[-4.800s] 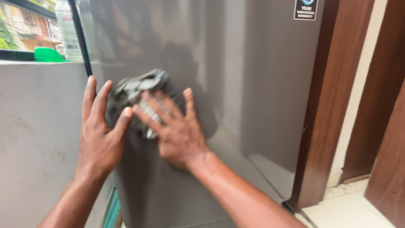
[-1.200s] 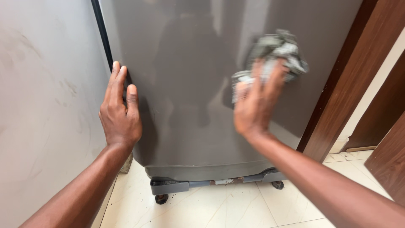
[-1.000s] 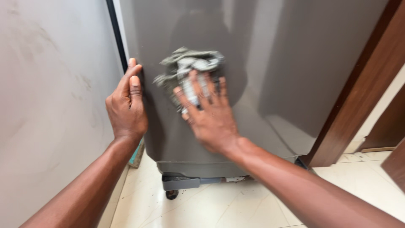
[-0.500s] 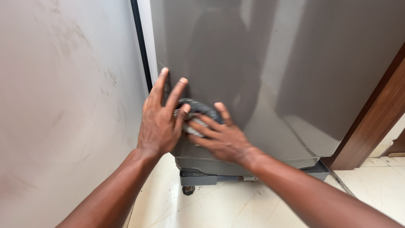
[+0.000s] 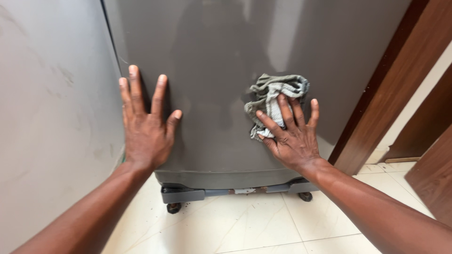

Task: The person wipes the exterior surface of a washing machine using a cloth, starting from the base and moving to the top.

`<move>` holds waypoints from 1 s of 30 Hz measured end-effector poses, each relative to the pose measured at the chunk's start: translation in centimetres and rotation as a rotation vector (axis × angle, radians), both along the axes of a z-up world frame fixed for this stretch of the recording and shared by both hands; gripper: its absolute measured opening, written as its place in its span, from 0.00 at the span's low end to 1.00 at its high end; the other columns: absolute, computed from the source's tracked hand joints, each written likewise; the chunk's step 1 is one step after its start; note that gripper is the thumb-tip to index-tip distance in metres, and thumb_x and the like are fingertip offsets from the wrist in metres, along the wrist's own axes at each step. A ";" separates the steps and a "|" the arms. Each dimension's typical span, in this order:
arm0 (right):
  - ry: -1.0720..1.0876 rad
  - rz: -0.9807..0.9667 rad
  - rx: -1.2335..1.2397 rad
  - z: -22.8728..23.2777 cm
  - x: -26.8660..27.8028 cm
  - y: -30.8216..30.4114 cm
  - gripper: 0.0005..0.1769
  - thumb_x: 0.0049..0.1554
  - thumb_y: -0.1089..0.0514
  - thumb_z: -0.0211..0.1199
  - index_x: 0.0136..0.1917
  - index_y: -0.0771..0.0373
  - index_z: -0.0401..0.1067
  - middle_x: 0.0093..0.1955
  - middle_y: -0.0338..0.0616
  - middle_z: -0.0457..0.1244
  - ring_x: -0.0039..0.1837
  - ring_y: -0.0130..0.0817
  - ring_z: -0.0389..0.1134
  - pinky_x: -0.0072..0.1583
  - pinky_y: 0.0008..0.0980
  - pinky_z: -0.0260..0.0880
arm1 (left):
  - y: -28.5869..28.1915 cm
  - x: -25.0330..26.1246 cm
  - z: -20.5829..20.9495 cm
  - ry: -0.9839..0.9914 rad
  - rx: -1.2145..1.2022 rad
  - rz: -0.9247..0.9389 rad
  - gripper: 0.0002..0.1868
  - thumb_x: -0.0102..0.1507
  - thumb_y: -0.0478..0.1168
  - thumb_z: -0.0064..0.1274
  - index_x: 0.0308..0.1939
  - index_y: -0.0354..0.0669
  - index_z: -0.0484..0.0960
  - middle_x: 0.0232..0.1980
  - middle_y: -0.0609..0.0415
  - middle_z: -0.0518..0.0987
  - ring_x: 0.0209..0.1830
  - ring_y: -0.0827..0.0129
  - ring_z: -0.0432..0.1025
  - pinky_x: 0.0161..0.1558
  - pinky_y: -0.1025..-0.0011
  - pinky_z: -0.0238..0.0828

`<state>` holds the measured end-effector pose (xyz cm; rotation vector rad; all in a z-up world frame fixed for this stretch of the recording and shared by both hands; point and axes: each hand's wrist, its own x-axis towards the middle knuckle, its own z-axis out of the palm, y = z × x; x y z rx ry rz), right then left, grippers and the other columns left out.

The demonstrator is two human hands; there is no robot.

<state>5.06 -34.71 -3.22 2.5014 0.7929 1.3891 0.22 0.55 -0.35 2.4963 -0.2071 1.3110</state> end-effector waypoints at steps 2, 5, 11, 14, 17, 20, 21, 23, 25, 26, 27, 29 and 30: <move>0.016 -0.023 0.050 -0.2 -0.1 -1.2 0.36 0.62 0.30 0.54 0.80 0.26 0.48 0.87 0.49 0.30 0.86 0.47 0.25 0.78 0.68 0.12 | 0.2 0.1 -0.2 -0.001 0.007 0.002 0.40 0.72 0.57 0.48 0.84 0.60 0.50 0.84 0.45 0.26 0.83 0.35 0.27 0.77 0.36 0.44; 0.043 -0.049 0.127 -0.6 -0.1 -3.0 0.37 0.63 0.31 0.54 0.81 0.29 0.48 0.86 0.52 0.30 0.86 0.50 0.24 0.78 0.67 0.13 | 0.0 0.3 -0.4 -0.016 0.004 -0.005 0.40 0.73 0.56 0.48 0.85 0.58 0.50 0.85 0.43 0.26 0.84 0.33 0.26 0.78 0.37 0.45; -0.006 -0.102 0.275 -2.1 0.6 -6.2 0.38 0.64 0.32 0.53 0.82 0.35 0.46 0.86 0.55 0.28 0.87 0.53 0.25 0.80 0.68 0.19 | -0.1 0.9 -1.1 -0.009 0.001 0.021 0.39 0.75 0.56 0.47 0.87 0.56 0.50 0.86 0.42 0.26 0.85 0.32 0.25 0.80 0.37 0.45; -0.006 -0.122 0.379 -2.7 1.2 -7.1 0.39 0.65 0.32 0.52 0.83 0.37 0.44 0.86 0.56 0.28 0.87 0.55 0.27 0.81 0.69 0.25 | -0.2 1.1 -1.4 -0.021 0.020 0.036 0.40 0.76 0.56 0.47 0.88 0.56 0.49 0.86 0.41 0.25 0.85 0.32 0.24 0.81 0.36 0.44; 0.013 -0.151 0.513 -3.1 1.1 -7.5 0.39 0.66 0.32 0.50 0.84 0.38 0.40 0.87 0.59 0.27 0.87 0.59 0.28 0.81 0.68 0.34 | -0.2 1.2 -1.4 -0.010 0.016 0.033 0.40 0.76 0.56 0.47 0.88 0.56 0.48 0.86 0.40 0.24 0.85 0.31 0.24 0.81 0.36 0.43; 0.046 -0.147 0.663 -3.2 0.6 -7.1 0.39 0.69 0.34 0.48 0.85 0.40 0.38 0.87 0.61 0.27 0.87 0.63 0.32 0.80 0.63 0.44 | -0.1 1.2 -1.4 -0.009 0.023 0.039 0.40 0.76 0.56 0.46 0.88 0.57 0.48 0.86 0.40 0.24 0.85 0.31 0.24 0.81 0.36 0.43; 0.054 -0.127 0.708 -3.2 0.3 -6.9 0.38 0.70 0.34 0.47 0.85 0.41 0.38 0.87 0.61 0.27 0.87 0.64 0.34 0.80 0.61 0.46 | -0.1 1.3 -1.3 0.001 0.024 0.045 0.40 0.76 0.56 0.46 0.88 0.57 0.48 0.85 0.40 0.24 0.85 0.31 0.24 0.81 0.36 0.43; 0.112 -0.138 0.843 -3.1 -0.2 -6.7 0.38 0.70 0.35 0.45 0.85 0.43 0.36 0.86 0.62 0.27 0.85 0.66 0.37 0.78 0.58 0.50 | 0.0 1.2 -1.2 -0.005 0.037 0.060 0.40 0.75 0.56 0.47 0.87 0.57 0.48 0.85 0.40 0.26 0.84 0.32 0.25 0.80 0.37 0.44; 0.214 -0.200 1.023 -2.9 -0.3 -6.3 0.40 0.68 0.35 0.43 0.85 0.45 0.34 0.85 0.63 0.27 0.82 0.66 0.40 0.73 0.57 0.54 | 0.2 0.9 -1.1 -0.038 0.061 0.078 0.41 0.72 0.56 0.48 0.85 0.57 0.49 0.85 0.41 0.28 0.84 0.35 0.28 0.80 0.40 0.46; 0.276 -0.238 1.134 -2.8 -0.4 -6.3 0.41 0.67 0.34 0.42 0.85 0.45 0.33 0.84 0.61 0.31 0.81 0.64 0.45 0.73 0.56 0.56 | 0.3 0.7 -1.0 -0.057 0.013 0.030 0.43 0.71 0.57 0.51 0.84 0.53 0.47 0.84 0.42 0.32 0.84 0.37 0.30 0.80 0.41 0.47; 0.339 -0.273 1.244 -2.7 -0.3 -6.3 0.42 0.66 0.33 0.41 0.84 0.45 0.31 0.84 0.58 0.34 0.79 0.61 0.49 0.73 0.55 0.58 | 0.5 0.5 -0.9 -0.078 -0.035 -0.017 0.46 0.69 0.57 0.53 0.82 0.49 0.45 0.84 0.43 0.35 0.84 0.39 0.33 0.79 0.43 0.48; 0.368 -0.295 1.342 -2.6 -0.4 -6.5 0.43 0.66 0.33 0.40 0.85 0.48 0.30 0.84 0.57 0.38 0.79 0.59 0.53 0.74 0.54 0.59 | 0.7 0.2 -0.9 -0.114 -0.132 -0.087 0.48 0.68 0.55 0.56 0.81 0.44 0.43 0.83 0.43 0.40 0.84 0.42 0.39 0.79 0.47 0.51; 0.333 -0.283 1.331 -2.6 -0.5 -6.4 0.43 0.67 0.33 0.40 0.85 0.50 0.30 0.83 0.59 0.39 0.80 0.59 0.52 0.74 0.54 0.57 | 0.8 -0.1 -1.1 -0.130 -0.180 -0.110 0.47 0.69 0.53 0.55 0.81 0.43 0.43 0.82 0.42 0.42 0.84 0.43 0.42 0.80 0.48 0.52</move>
